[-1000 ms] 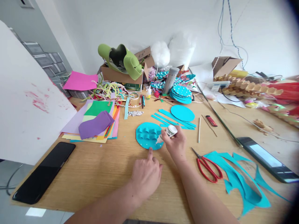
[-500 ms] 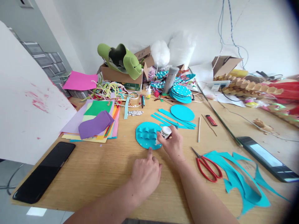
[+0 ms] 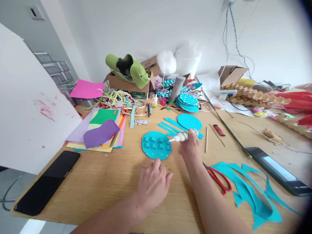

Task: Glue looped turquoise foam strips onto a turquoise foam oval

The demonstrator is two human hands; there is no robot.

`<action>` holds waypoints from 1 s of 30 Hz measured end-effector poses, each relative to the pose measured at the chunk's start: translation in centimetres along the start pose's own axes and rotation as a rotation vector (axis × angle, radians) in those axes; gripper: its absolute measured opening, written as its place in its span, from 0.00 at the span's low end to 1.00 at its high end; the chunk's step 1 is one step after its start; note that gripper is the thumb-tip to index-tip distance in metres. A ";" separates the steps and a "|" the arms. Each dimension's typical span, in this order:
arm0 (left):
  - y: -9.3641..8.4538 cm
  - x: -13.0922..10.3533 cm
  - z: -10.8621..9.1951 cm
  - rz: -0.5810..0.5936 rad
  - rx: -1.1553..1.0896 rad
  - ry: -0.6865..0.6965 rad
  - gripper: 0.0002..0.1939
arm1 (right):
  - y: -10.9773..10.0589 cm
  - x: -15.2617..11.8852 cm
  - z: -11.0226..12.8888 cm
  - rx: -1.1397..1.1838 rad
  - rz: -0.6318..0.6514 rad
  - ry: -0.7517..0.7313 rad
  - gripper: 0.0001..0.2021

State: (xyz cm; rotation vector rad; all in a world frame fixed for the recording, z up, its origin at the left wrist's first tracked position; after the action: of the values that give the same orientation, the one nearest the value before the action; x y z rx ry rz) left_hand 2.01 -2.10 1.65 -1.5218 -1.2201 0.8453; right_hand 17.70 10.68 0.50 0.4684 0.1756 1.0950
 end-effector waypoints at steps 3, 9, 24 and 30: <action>0.1 0.0 -0.1 0.007 -0.075 0.011 0.16 | 0.1 0.7 -1.4 0.127 0.030 0.110 0.19; -0.1 0.1 -0.1 -0.027 -0.112 0.018 0.19 | 1.1 0.2 -3.0 0.154 0.159 0.239 0.18; -4.8 2.2 9.3 -0.175 0.017 -0.390 0.39 | 2.1 -2.2 -3.3 0.196 0.359 0.601 0.12; -5.2 2.4 13.8 -0.209 -0.124 -0.571 0.35 | 2.5 -0.6 -4.1 0.308 0.237 0.526 0.12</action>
State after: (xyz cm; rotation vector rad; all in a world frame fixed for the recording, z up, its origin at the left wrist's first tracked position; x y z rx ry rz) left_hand -11.65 3.92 2.78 -1.2511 -1.8392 1.1193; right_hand 13.96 12.21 -2.08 0.4741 0.7749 1.4178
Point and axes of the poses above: each hand's wrist, its own x-axis towards the middle knuckle, its own y-axis out of the palm, z = x × y, the point moved 8 cm from there along x, towards the middle knuckle, and after that the axes turned 2 degrees about -z, right-handed, at the moved point
